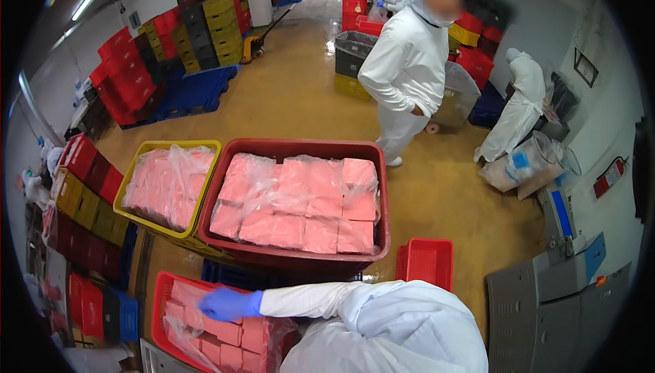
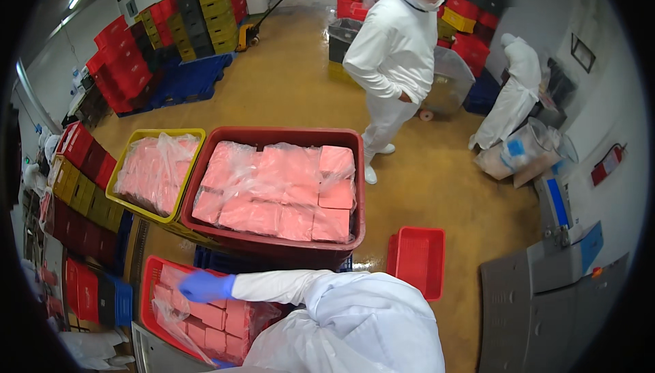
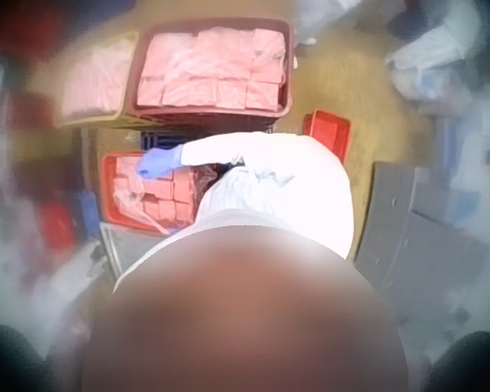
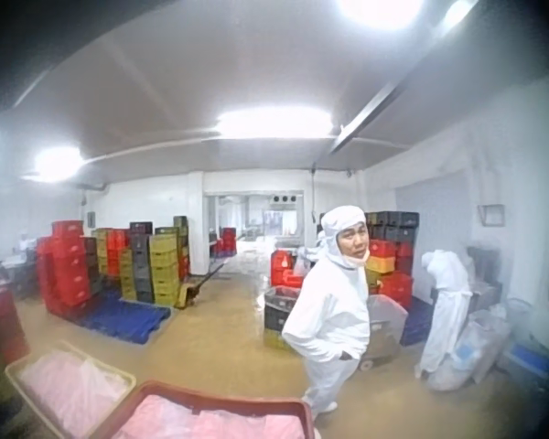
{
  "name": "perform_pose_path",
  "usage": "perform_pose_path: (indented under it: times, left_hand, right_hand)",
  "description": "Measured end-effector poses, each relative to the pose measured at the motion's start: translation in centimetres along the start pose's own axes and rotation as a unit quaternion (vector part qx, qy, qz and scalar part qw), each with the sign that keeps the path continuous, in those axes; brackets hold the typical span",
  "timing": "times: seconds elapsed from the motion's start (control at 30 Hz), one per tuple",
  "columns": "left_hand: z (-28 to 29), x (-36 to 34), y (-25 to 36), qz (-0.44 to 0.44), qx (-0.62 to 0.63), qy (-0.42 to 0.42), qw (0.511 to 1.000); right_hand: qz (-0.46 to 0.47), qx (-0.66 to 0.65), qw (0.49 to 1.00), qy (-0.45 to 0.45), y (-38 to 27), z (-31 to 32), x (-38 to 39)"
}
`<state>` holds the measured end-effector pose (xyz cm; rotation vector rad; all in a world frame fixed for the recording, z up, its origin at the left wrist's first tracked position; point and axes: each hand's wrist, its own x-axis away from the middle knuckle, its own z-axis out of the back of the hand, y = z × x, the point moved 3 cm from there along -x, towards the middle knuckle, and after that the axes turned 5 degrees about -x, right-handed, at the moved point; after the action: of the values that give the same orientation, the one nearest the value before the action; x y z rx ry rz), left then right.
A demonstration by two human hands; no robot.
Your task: The person arranges pink rectangular blocks on a stainless steel table, then places them into a plastic-lined basket. They repeat this process, moving blocks from the table into baskets and occasionally handling plastic liners.
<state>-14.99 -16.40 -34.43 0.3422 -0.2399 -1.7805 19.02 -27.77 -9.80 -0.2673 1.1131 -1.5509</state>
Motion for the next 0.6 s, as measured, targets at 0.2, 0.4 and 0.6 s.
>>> perform_pose_path:
  times: [0.2, 0.4, 0.6]
  left_hand:
    - [0.4, 0.8, 0.7, 0.003, -0.020, -0.003, 1.000]
    - [0.9, 0.4, -0.2, 0.016, -0.031, 0.008, 0.999]
    - [0.9, 0.8, -1.5, 0.007, -0.048, 0.031, 0.998]
  right_hand:
    - [0.018, 0.166, 0.924, -0.344, 12.1, -11.5, 13.4]
    - [-0.073, 0.113, 0.930, -0.341, 12.2, -10.7, 12.9]
    - [-0.097, 0.177, 0.974, -0.106, 12.8, -8.4, 10.7]
